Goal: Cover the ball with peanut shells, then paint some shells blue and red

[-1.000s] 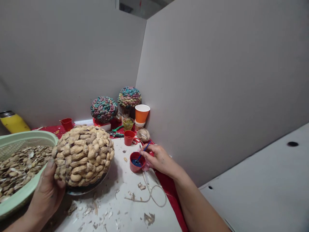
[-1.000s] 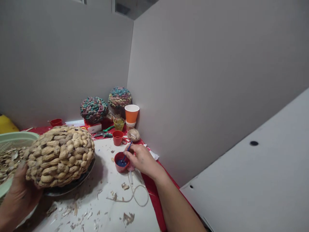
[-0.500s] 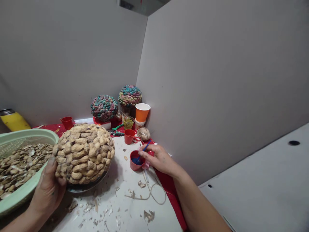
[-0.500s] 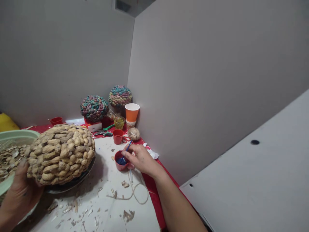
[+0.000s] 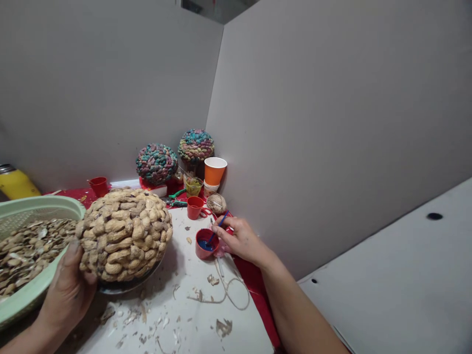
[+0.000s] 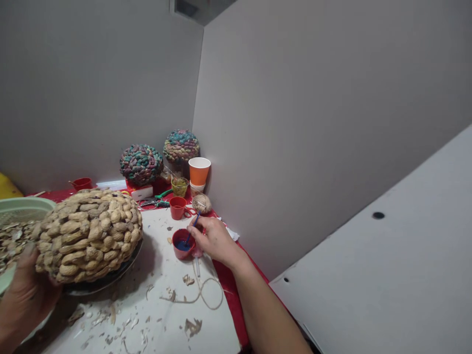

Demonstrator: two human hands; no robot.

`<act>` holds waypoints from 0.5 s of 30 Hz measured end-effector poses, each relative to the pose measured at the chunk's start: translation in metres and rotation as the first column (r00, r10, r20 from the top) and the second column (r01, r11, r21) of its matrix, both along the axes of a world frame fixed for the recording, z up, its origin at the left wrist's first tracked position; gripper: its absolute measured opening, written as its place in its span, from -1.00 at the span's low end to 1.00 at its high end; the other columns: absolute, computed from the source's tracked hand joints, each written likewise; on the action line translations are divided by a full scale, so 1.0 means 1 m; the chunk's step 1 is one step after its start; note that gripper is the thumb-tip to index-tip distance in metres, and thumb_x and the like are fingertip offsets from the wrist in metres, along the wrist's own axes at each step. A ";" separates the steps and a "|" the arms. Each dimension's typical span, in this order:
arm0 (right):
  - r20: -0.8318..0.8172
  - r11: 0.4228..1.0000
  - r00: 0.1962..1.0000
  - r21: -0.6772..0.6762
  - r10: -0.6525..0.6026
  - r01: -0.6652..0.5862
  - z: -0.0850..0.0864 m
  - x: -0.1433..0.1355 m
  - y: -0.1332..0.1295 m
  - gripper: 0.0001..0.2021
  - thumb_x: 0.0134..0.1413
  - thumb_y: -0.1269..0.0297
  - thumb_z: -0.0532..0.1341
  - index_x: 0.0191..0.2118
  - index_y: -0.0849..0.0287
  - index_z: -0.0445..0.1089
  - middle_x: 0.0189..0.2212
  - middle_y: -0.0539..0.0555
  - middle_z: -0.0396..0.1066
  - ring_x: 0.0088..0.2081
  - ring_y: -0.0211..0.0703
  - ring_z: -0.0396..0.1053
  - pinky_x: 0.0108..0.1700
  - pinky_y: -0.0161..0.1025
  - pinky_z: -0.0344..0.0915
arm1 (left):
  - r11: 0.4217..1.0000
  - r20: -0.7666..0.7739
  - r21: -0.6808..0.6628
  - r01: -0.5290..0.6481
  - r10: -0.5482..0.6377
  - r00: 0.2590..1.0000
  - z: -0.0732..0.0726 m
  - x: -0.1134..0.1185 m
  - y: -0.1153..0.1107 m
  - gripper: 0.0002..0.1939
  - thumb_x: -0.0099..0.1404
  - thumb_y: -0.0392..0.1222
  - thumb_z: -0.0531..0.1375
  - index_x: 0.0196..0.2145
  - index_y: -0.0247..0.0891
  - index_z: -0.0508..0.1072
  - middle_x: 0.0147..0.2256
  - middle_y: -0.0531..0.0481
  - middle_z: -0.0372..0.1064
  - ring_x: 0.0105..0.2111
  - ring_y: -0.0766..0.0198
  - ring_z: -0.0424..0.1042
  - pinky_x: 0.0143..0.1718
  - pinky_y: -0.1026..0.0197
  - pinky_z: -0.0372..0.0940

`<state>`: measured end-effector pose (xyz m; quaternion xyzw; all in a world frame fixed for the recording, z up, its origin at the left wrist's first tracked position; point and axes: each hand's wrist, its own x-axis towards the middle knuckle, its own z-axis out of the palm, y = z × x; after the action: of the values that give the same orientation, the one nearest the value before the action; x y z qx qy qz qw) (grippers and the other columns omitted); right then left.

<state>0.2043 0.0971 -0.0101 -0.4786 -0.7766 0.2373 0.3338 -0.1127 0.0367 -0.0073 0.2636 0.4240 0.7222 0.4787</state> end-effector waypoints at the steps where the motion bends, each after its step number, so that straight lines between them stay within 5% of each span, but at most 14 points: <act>1: -0.017 0.999 1.000 -0.047 0.023 -0.023 -0.001 0.000 0.000 -0.76 0.29 0.18 0.12 -0.34 0.16 0.42 -0.50 0.04 0.52 -0.49 -0.15 0.47 -0.38 -0.26 0.36 | 1.000 0.000 -0.001 0.003 -0.003 1.000 -0.001 0.000 0.000 -0.36 0.04 0.05 0.41 0.10 -0.04 0.49 0.01 0.11 0.57 0.23 -0.08 0.32 0.19 0.03 0.33; 9: -0.026 0.999 1.000 -0.037 -0.007 0.006 -0.001 -0.001 0.001 -0.77 0.26 0.17 0.14 -0.36 0.16 0.41 -0.47 0.06 0.53 -0.43 -0.11 0.50 -0.32 -0.25 0.39 | 1.000 -0.001 0.006 0.013 -0.013 1.000 0.010 -0.002 0.001 -0.35 0.03 0.07 0.42 0.09 -0.06 0.49 0.00 0.07 0.58 0.21 -0.09 0.35 0.20 0.04 0.32; 11: -0.078 0.989 0.996 -0.138 0.034 -0.044 0.000 -0.001 0.000 -0.76 0.28 0.13 0.13 -0.34 0.16 0.39 -0.53 0.01 0.49 -0.55 -0.17 0.47 -0.46 -0.29 0.35 | 1.000 0.020 -0.002 0.023 -0.023 1.000 -0.002 -0.022 -0.011 -0.31 0.04 0.13 0.40 0.11 -0.08 0.46 0.00 0.03 0.58 0.19 -0.12 0.37 0.20 -0.01 0.32; 15: -0.148 0.976 0.989 -0.214 0.017 -0.048 0.000 -0.002 -0.003 -0.75 0.27 0.09 0.14 -0.33 0.14 0.38 -0.52 0.02 0.50 -0.58 -0.17 0.47 -0.52 -0.31 0.33 | 0.999 0.051 -0.017 0.050 -0.049 0.998 -0.056 -0.071 -0.051 -0.29 0.06 0.22 0.36 0.13 -0.10 0.44 -0.01 -0.01 0.59 0.16 -0.13 0.40 0.18 -0.03 0.35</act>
<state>0.2027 0.0944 -0.0099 -0.4808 -0.7276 0.3601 0.3313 -0.1841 -0.0141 -0.0629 0.2514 0.4117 0.7127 0.5093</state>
